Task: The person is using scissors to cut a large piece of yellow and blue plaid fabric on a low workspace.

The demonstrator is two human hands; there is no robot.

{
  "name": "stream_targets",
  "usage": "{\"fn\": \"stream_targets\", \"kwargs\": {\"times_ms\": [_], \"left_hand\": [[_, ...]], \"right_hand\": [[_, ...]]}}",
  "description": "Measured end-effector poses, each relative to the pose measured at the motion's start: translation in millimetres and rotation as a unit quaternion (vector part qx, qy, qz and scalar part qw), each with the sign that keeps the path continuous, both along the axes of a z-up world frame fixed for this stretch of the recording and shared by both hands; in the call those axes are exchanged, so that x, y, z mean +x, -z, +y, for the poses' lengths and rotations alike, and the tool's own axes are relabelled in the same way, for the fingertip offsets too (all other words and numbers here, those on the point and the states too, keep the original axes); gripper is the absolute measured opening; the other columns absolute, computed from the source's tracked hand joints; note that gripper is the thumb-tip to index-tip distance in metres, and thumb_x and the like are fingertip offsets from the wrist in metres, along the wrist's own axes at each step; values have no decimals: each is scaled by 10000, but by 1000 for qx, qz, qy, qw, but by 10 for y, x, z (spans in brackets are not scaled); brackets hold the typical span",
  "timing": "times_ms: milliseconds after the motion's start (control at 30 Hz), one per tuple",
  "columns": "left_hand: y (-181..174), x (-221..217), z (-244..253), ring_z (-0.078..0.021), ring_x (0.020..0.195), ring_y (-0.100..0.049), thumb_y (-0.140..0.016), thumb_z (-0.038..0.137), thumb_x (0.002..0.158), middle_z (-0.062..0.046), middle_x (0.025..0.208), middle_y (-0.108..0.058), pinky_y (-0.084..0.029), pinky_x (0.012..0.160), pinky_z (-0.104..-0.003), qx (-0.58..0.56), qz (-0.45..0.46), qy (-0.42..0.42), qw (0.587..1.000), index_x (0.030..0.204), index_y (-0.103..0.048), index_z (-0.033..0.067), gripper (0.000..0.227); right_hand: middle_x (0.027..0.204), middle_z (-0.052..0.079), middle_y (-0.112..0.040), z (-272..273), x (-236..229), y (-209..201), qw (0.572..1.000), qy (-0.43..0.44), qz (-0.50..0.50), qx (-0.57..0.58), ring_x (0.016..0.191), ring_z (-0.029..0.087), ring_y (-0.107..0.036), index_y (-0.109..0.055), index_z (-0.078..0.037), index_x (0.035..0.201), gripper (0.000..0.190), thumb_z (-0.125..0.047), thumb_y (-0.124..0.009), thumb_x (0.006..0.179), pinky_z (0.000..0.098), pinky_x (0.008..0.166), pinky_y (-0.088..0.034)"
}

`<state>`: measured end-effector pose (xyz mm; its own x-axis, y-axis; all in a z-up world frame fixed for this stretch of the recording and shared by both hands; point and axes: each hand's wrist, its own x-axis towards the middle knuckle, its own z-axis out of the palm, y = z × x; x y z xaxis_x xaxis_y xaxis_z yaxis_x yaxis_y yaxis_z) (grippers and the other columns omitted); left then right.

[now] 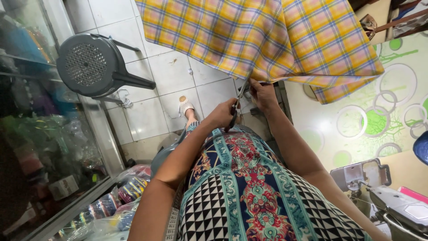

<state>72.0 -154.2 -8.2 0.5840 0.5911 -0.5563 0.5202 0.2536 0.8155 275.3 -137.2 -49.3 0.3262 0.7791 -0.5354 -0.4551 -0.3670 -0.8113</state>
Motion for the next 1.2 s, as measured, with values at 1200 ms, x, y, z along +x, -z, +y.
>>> {"fn": "stream_targets", "kwargs": {"times_ms": [1200], "left_hand": [[-351,-338,355,-330,645,-730,-965,204,613,-169,799,-695,-602,545,-371,-248,-190,20,950,1170,-625,31,676]], "right_hand": [[721,23,-652,-61,-110,-211,996,65,60,11,616,130,-663,-688,-111,920,143,-181,-810,941,259,614,-597]]}}
